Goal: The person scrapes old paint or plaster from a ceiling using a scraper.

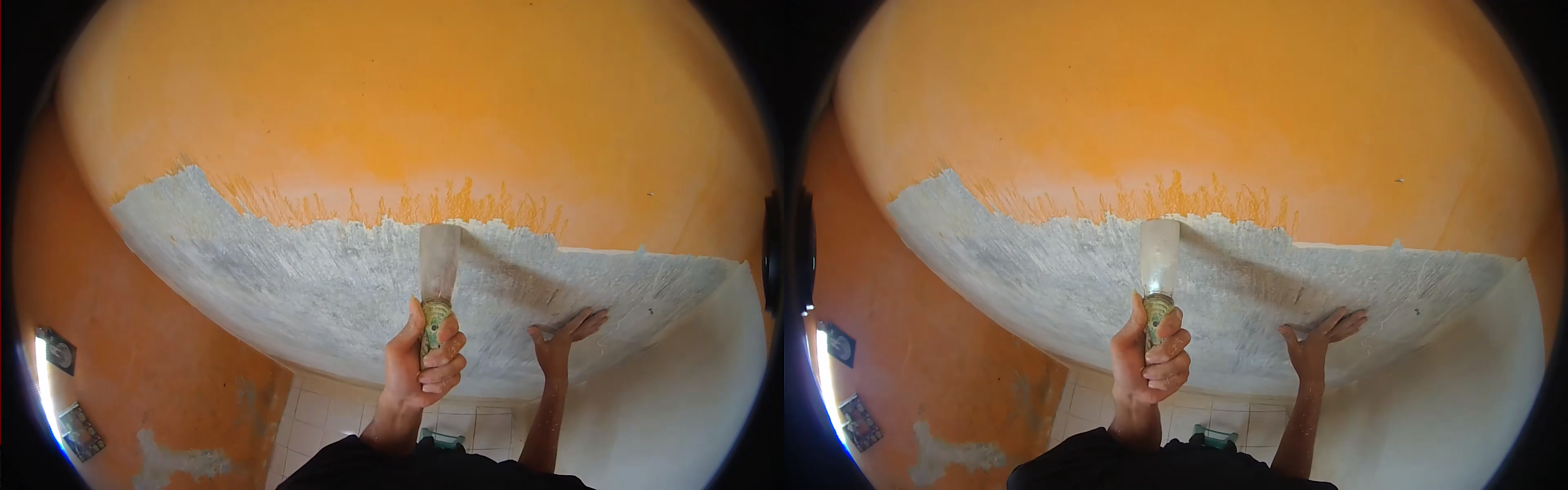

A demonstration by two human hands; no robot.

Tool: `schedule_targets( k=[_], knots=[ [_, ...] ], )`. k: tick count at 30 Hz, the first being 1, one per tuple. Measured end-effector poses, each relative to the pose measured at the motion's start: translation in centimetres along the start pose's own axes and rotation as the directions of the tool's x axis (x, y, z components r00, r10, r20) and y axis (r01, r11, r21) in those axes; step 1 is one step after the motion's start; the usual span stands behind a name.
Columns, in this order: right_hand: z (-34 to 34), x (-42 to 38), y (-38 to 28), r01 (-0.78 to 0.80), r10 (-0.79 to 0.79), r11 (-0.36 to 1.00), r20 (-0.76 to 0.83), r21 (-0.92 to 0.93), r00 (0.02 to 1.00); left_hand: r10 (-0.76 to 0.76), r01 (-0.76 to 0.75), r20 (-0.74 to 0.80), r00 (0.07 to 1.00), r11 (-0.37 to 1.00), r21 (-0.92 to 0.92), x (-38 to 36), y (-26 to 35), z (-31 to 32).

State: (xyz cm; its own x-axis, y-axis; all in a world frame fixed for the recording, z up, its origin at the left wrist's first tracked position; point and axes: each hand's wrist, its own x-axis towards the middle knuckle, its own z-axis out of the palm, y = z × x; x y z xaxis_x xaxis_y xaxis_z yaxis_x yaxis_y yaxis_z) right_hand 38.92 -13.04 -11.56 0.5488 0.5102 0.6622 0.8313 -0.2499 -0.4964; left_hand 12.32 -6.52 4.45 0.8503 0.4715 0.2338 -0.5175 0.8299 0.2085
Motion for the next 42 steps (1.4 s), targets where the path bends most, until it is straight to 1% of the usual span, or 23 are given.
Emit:
schedule_targets(
  k=[1, 3, 7, 10, 13, 16, 19, 22, 25, 28, 31, 32, 35, 36, 39, 40, 42],
  knots=[
    [0.0, 0.0, 0.1, -0.014, 0.014, 1.0, 0.0, 0.01, 1.0, 0.015, -0.015, -0.017, 1.0, 1.0, 0.012, 0.0, -0.1, -0.6],
    [0.1, 0.5, 0.4, 0.008, -0.008, 1.0, -0.02, -0.006, 1.0, -0.019, 0.019, 0.031, 0.999, 1.0, -0.003, 0.5, 0.3, 0.4],
    [-0.1, 0.0, -0.2, -0.001, 0.001, 1.0, -0.016, 0.001, 1.0, -0.029, 0.031, 0.039, 0.999, 0.999, -0.04, 0.1, 0.2, 0.6],
    [-0.1, 0.2, 0.1, 0.052, -0.053, 0.998, -0.04, -0.031, 0.998, -0.032, 0.033, 0.024, 0.999, 0.998, -0.047, 0.0, 0.3, 0.2],
    [-0.4, 0.2, -0.3, -0.008, 0.007, 1.0, 0.015, 0.026, 1.0, -0.079, 0.09, 0.099, 0.992, 0.989, -0.119, -0.4, 0.8, 1.3],
    [-0.2, 0.1, 0.1, -0.008, 0.007, 1.0, 0.026, 0.028, 1.0, -0.016, 0.016, 0.004, 1.0, 0.999, -0.028, -0.6, 0.4, -0.5],
    [-0.1, 0.1, 0.0, 0.0, 0.0, 1.0, 0.004, 0.025, 1.0, -0.033, 0.032, 0.062, 0.998, 0.999, 0.028, 0.3, 0.9, 1.1],
    [-0.3, 0.2, 0.0, 0.001, -0.002, 1.0, 0.016, 0.022, 1.0, -0.017, 0.018, 0.029, 0.999, 1.0, -0.018, 0.2, 1.0, 0.3],
    [-0.3, 0.2, 0.0, 0.023, -0.023, 1.0, -0.001, 0.012, 1.0, -0.032, 0.033, 0.052, 0.998, 0.999, -0.031, -0.1, 0.8, -0.2],
    [-0.3, 0.2, -0.2, 0.027, -0.027, 0.999, -0.003, 0.02, 1.0, 0.021, -0.023, 0.02, 1.0, 0.998, 0.059, 1.7, 1.9, 1.9],
    [0.1, 0.0, 0.7, 0.008, -0.009, 1.0, -0.012, -0.014, 1.0, -0.01, 0.01, 0.013, 1.0, 1.0, -0.026, 0.4, 0.9, 1.0],
    [-0.1, 0.0, 0.8, 0.024, -0.024, 1.0, -0.017, -0.016, 1.0, 0.006, -0.006, -0.026, 1.0, 1.0, -0.02, 0.2, 0.5, 0.9],
    [0.1, 0.1, 0.3, 0.039, -0.039, 0.999, -0.037, 0.002, 0.999, -0.006, 0.005, 0.019, 1.0, 0.999, 0.04, 0.4, 1.4, 1.4],
    [0.1, 0.1, 0.3, 0.035, -0.035, 0.999, -0.031, 0.011, 0.999, 0.063, -0.063, 0.008, 0.998, 0.996, 0.055, 0.7, 1.9, 1.4],
    [0.1, -0.4, 0.7, 0.026, -0.026, 0.999, 0.006, 0.02, 1.0, 0.099, -0.103, 0.032, 0.995, 0.986, 0.134, 1.5, 2.7, 2.0],
    [0.0, 0.0, 0.9, 0.022, -0.022, 1.0, 0.005, 0.016, 1.0, 0.092, -0.096, 0.035, 0.995, 0.987, 0.127, 0.9, 2.0, 0.9],
    [-0.2, -0.1, 1.1, 0.013, -0.014, 1.0, 0.025, 0.027, 1.0, 0.057, -0.057, -0.003, 0.998, 0.995, 0.085, -0.1, 1.2, -1.2]
  ],
)
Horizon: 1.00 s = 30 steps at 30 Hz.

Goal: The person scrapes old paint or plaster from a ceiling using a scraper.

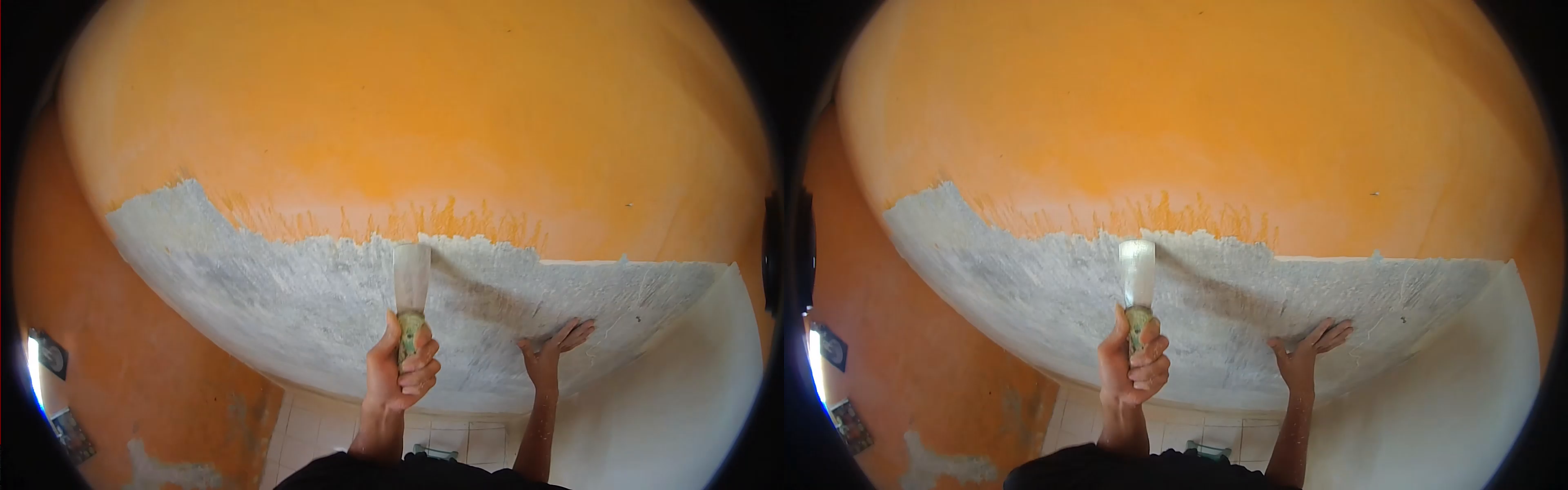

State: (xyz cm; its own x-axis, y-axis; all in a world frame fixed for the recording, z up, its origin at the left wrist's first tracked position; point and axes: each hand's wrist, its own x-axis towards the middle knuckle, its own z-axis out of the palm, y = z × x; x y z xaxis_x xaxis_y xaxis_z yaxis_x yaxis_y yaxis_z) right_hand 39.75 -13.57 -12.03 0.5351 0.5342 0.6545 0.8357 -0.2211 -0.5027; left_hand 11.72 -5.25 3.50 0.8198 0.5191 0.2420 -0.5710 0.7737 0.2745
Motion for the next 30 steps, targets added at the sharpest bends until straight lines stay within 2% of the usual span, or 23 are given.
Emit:
schedule_targets(
  k=[1, 5, 8, 11, 17, 18, 21, 22, 25, 28, 30],
  knots=[
    [0.2, 0.1, -0.2, -0.008, 0.008, 1.0, 0.009, 0.015, 1.0, -0.02, 0.02, -0.021, 1.0, 1.0, -0.012, -0.1, 0.3, -0.4],
    [0.5, 0.4, -0.8, -0.001, 0.0, 1.0, -0.04, -0.013, 0.999, -0.097, 0.104, 0.064, 0.993, 0.988, -0.115, -0.6, 0.8, 1.9],
    [0.1, 0.1, -0.8, -0.017, 0.016, 1.0, -0.03, -0.009, 0.999, -0.015, 0.014, -0.026, 1.0, 0.999, -0.043, -0.5, 0.3, 0.3],
    [0.5, 0.1, -0.7, -0.016, 0.015, 1.0, -0.042, -0.019, 0.999, -0.097, 0.103, 0.07, 0.993, 0.99, -0.097, -0.4, 1.1, 1.9],
    [0.1, 0.8, -0.6, -0.028, 0.027, 0.999, -0.022, -0.027, 0.999, -0.063, 0.068, 0.048, 0.997, 0.993, -0.092, -0.4, 0.7, 0.8],
    [0.1, 0.9, -0.4, -0.014, 0.013, 0.999, -0.023, -0.03, 1.0, -0.072, 0.074, 0.042, 0.997, 0.996, -0.056, -0.1, 1.0, 1.6],
    [0.1, 0.4, -1.1, -0.003, 0.003, 1.0, -0.017, -0.006, 1.0, -0.124, 0.131, 0.068, 0.99, 0.985, -0.11, -0.6, 1.5, 2.1],
    [0.0, 0.4, -1.1, 0.002, -0.002, 1.0, -0.02, -0.003, 1.0, -0.073, 0.073, 0.002, 0.997, 0.995, -0.062, -0.8, 1.1, 1.4],
    [0.4, 0.3, -0.7, -0.007, 0.005, 1.0, -0.074, -0.023, 0.997, -0.091, 0.094, 0.041, 0.995, 0.991, -0.099, -0.9, 1.0, 1.3],
    [0.5, 0.2, -0.7, -0.021, 0.019, 0.999, -0.06, -0.028, 0.998, -0.144, 0.162, 0.119, 0.982, 0.973, -0.161, -1.1, 1.6, 3.2],
    [0.5, 0.1, -1.0, -0.04, 0.04, 0.999, -0.057, -0.014, 0.998, -0.096, 0.099, 0.034, 0.995, 0.988, -0.115, -1.5, 1.1, 1.3]
  ],
)
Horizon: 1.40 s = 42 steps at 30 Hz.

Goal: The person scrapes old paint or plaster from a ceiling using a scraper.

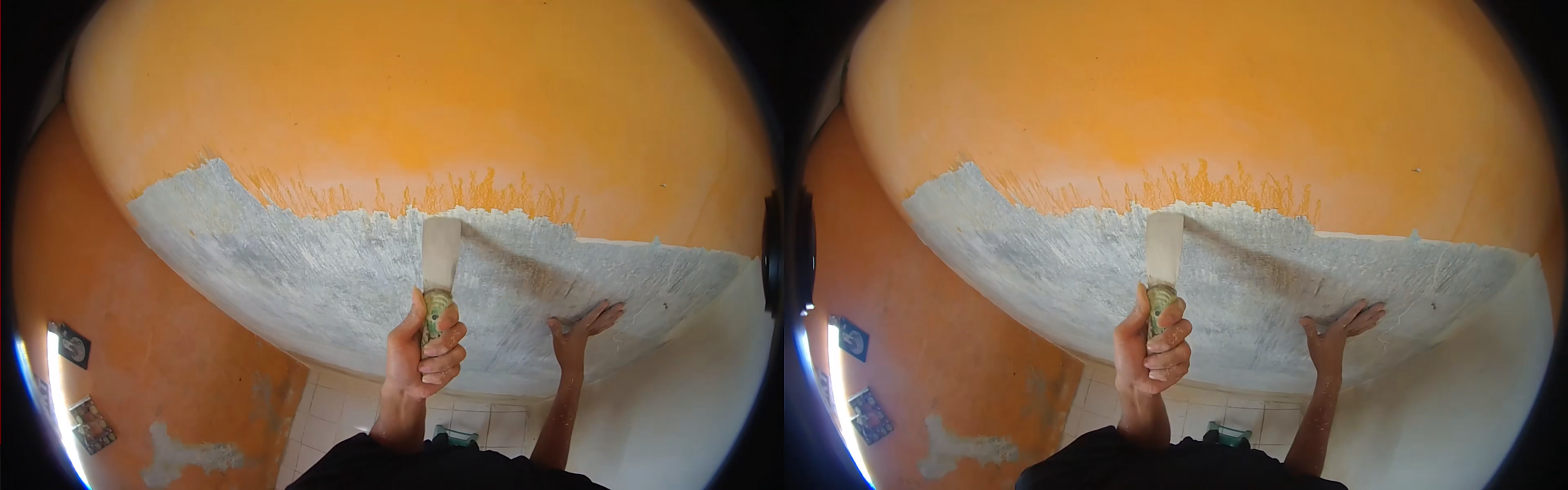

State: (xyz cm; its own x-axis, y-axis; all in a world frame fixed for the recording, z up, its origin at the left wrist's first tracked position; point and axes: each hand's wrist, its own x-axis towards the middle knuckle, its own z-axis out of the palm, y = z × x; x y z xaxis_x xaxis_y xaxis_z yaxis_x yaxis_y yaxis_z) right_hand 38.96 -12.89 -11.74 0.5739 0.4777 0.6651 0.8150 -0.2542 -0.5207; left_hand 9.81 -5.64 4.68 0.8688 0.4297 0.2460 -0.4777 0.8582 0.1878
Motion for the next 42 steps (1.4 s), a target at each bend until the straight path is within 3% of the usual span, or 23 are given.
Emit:
schedule_targets(
  k=[4, 8, 11, 21, 24, 28, 31, 35, 39, 42],
  knots=[
    [0.2, 0.1, 0.3, 0.012, -0.012, 1.0, -0.023, 0.003, 1.0, 0.01, -0.014, 0.035, 0.999, 0.995, 0.1, 0.7, 0.8, 0.7],
    [-0.1, -0.1, 0.4, 0.013, -0.013, 1.0, -0.005, -0.003, 1.0, 0.07, -0.066, -0.042, 0.997, 0.994, 0.087, 0.6, 0.4, -0.6],
    [0.2, 0.3, 0.4, 0.03, -0.03, 1.0, -0.026, -0.005, 0.999, 0.016, -0.019, 0.048, 0.999, 0.997, 0.068, 0.8, 1.2, 0.2],
    [0.0, 0.3, -0.2, 0.025, -0.025, 1.0, -0.027, -0.001, 0.999, -0.015, 0.016, 0.048, 0.999, 1.0, -0.025, -0.1, 1.6, 0.6],
    [-0.2, -0.1, -0.1, 0.014, -0.014, 1.0, -0.018, 0.018, 1.0, 0.041, -0.041, -0.004, 0.999, 0.999, 0.016, -0.2, 1.1, -1.0],
    [-0.2, 0.2, -0.2, 0.029, -0.029, 1.0, 0.003, 0.003, 1.0, -0.025, 0.023, 0.071, 0.997, 0.999, 0.038, 0.0, 2.0, 1.2],
    [-0.1, 0.2, 0.0, 0.043, -0.043, 0.999, -0.007, -0.005, 0.999, 0.045, -0.045, -0.003, 0.999, 0.998, 0.051, -0.2, 1.3, -1.0],
    [0.0, -0.2, -0.1, 0.019, -0.018, 1.0, -0.008, 0.015, 1.0, -0.035, 0.036, 0.092, 0.995, 0.999, -0.009, 0.2, 2.1, 1.1],
    [-0.1, -0.1, 0.3, 0.038, -0.038, 0.999, -0.03, -0.006, 0.999, 0.021, -0.021, -0.001, 1.0, 1.0, -0.011, -0.3, 1.5, -0.8],
    [0.0, 0.4, 0.1, 0.058, -0.058, 0.998, -0.043, -0.001, 0.997, -0.04, 0.041, 0.085, 0.996, 0.999, -0.015, 0.1, 2.4, 0.8]
  ],
)
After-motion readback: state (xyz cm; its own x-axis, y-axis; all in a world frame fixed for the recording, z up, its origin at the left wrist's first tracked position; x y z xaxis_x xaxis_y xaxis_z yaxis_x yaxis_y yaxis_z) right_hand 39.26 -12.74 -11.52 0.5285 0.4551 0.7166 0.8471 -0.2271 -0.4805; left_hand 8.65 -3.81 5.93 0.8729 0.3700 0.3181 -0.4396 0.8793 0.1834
